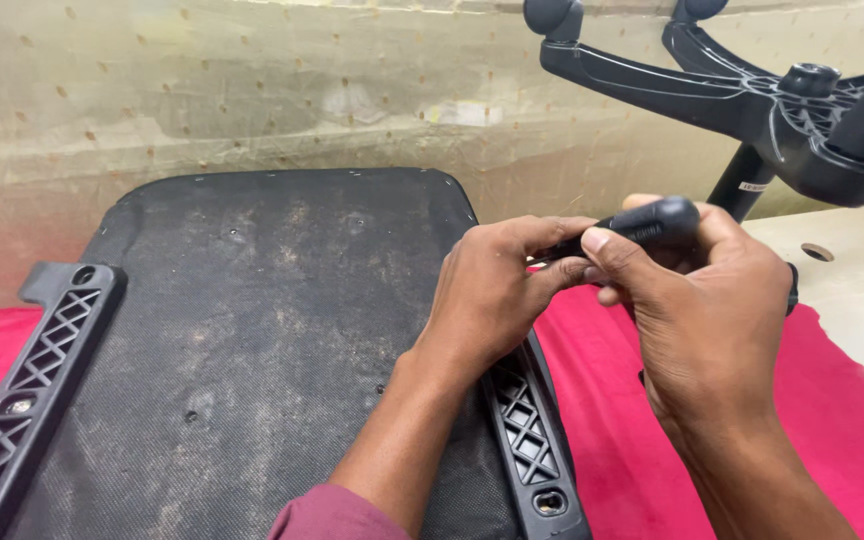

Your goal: The person uses a screwdriver to attach plastic side rails to a black chair seat by inserting and tightening screws. The person repeatedly picks up screws, aligns the rails, and secures them to the seat.

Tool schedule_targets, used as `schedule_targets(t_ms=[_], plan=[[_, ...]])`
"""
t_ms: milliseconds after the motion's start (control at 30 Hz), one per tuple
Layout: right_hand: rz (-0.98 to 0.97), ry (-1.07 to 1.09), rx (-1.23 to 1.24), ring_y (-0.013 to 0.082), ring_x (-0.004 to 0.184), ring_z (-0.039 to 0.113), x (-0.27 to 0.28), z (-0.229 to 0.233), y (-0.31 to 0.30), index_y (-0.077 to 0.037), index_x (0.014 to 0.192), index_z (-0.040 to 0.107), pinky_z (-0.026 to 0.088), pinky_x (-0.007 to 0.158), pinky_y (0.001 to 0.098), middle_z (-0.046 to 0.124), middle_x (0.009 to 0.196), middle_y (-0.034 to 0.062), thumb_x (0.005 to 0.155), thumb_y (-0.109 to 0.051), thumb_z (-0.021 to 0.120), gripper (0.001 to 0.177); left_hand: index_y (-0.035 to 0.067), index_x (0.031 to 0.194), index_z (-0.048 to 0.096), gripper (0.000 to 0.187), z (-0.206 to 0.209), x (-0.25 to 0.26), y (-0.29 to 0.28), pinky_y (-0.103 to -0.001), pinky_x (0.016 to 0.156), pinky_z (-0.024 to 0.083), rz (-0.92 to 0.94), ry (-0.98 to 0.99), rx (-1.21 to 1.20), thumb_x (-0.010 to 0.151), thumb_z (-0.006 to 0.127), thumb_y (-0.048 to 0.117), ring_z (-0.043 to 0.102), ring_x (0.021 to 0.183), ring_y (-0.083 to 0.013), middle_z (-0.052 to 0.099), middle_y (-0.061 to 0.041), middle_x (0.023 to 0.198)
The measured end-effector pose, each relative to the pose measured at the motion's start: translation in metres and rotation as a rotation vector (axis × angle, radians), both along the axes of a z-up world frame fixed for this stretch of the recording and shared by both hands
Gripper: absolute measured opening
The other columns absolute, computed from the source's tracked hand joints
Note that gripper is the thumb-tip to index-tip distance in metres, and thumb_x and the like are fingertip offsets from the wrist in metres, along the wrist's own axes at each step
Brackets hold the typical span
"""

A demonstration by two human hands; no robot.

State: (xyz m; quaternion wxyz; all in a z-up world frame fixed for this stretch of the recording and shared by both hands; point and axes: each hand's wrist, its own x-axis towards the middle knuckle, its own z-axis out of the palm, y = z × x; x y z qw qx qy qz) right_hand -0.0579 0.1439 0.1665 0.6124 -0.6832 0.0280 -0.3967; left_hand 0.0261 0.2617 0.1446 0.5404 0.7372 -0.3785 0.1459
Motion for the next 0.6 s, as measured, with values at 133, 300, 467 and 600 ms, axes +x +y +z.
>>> schedule_targets(t_ms=[133,300,467,600], plan=[[-0.207,-0.067,-0.49,0.0112,0.084,0.068,0.0,0.024,0.017,0.002,0.107,0.066,0.055,0.073,0.0222,0.071,0.094,0.0075,0.093,-0.008,0.077,0.02,0.018,0.117,0.075,0.041,0.005,0.001,0.016,-0.034,0.078,0.058,0.032,0.24,0.062,0.077,0.08,0.019,0.078,0.086,-0.0192,0.08,-0.007,0.094],[-0.051,-0.021,-0.478,0.0098,0.083,0.076,0.001,0.044,0.023,-0.002,0.11,0.062,0.062,0.072,0.0227,0.071,0.092,0.0035,0.092,-0.013,0.075,0.025,0.012,0.107,0.08,0.032,-0.008,0.009,0.043,-0.031,0.082,0.058,0.179,0.378,0.222,0.076,0.08,0.011,0.078,0.091,-0.0175,0.081,-0.009,0.099],[-0.064,0.015,-0.534,0.0133,0.08,0.075,0.004,0.044,0.03,-0.002,0.109,0.064,0.062,0.068,0.0247,0.073,0.09,0.0061,0.091,-0.014,0.077,0.026,0.011,0.109,0.08,0.027,-0.026,0.01,0.044,-0.031,0.084,0.059,-0.021,0.382,0.166,0.084,0.071,0.005,0.079,0.092,-0.0173,0.081,-0.01,0.099],[-0.123,0.045,-0.565,0.0135,0.076,0.074,0.006,0.04,0.029,0.0,0.105,0.064,0.061,0.062,0.0246,0.074,0.088,0.0083,0.087,-0.015,0.083,0.03,0.006,0.11,0.079,0.028,-0.033,0.013,0.046,-0.031,0.086,0.06,-0.178,0.478,0.112,0.087,0.065,-0.001,0.077,0.093,-0.018,0.081,-0.011,0.098]])
